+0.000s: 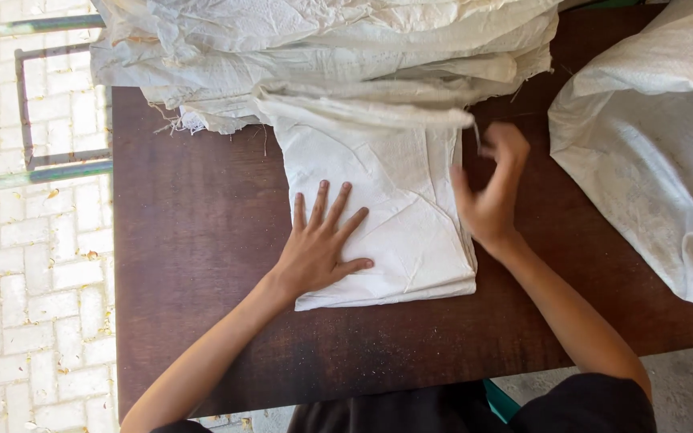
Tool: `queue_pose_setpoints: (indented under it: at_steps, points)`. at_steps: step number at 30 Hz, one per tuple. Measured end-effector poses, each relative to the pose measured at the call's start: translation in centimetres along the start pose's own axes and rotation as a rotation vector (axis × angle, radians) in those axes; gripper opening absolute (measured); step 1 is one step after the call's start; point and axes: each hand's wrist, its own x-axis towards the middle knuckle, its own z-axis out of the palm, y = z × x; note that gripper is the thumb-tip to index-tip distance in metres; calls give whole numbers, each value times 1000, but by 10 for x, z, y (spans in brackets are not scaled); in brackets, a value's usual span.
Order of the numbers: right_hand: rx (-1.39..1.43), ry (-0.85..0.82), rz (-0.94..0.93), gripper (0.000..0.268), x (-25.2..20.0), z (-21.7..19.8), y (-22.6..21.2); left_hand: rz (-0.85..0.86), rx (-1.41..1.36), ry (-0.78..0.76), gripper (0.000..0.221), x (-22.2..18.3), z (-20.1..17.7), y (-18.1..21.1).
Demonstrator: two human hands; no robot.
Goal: Folding and stacking empty woven sacks and placing some inside another sack.
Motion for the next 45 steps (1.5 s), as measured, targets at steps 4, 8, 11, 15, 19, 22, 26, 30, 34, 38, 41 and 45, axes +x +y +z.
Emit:
queue_pose_setpoints:
  at_steps: [4, 8, 11, 15, 19, 22, 26, 30, 34, 38, 41, 45]
  points:
    - [297, -402, -290, 34, -46, -6, -18, -25, 15, 18, 93, 2, 3, 2]
    - [212, -827, -565, 46, -61, 1, -50, -25, -76, 96, 82, -2, 2, 5]
    - [209, -860, -558, 28, -78, 6, -39, 25, -159, 134, 62, -11, 6, 18]
    - [240, -1023, -377, 9, -87, 14, -27, 177, -252, 52, 44, -11, -26, 31]
    - [457, -1048, -241, 20, -61, 16, -25, 255, -297, -109, 47, -12, -28, 35]
    - [622, -1104, -57, 22, -54, 18, -21, 311, -268, -93, 40, -12, -12, 28]
    - [650, -1137, -12, 19, -48, 18, -22, 366, -347, -56, 35, -6, -13, 15]
    - [668, -1156, 7, 17, -51, 18, -21, 394, -347, -30, 36, -6, -8, 10]
    - [630, -1147, 40, 17, -51, 21, -23, 412, -317, -5, 36, -6, -8, 12]
    - [580, -1169, 130, 17, -40, 17, -34, 398, -327, -23, 33, -6, -9, 14]
    - [544, -1208, 159, 17, -46, 20, -29, 398, -325, -22, 32, -4, -10, 14]
    - [719, -1095, 8, 13, -56, 24, -18, 384, -321, -37, 32, -7, -8, 14]
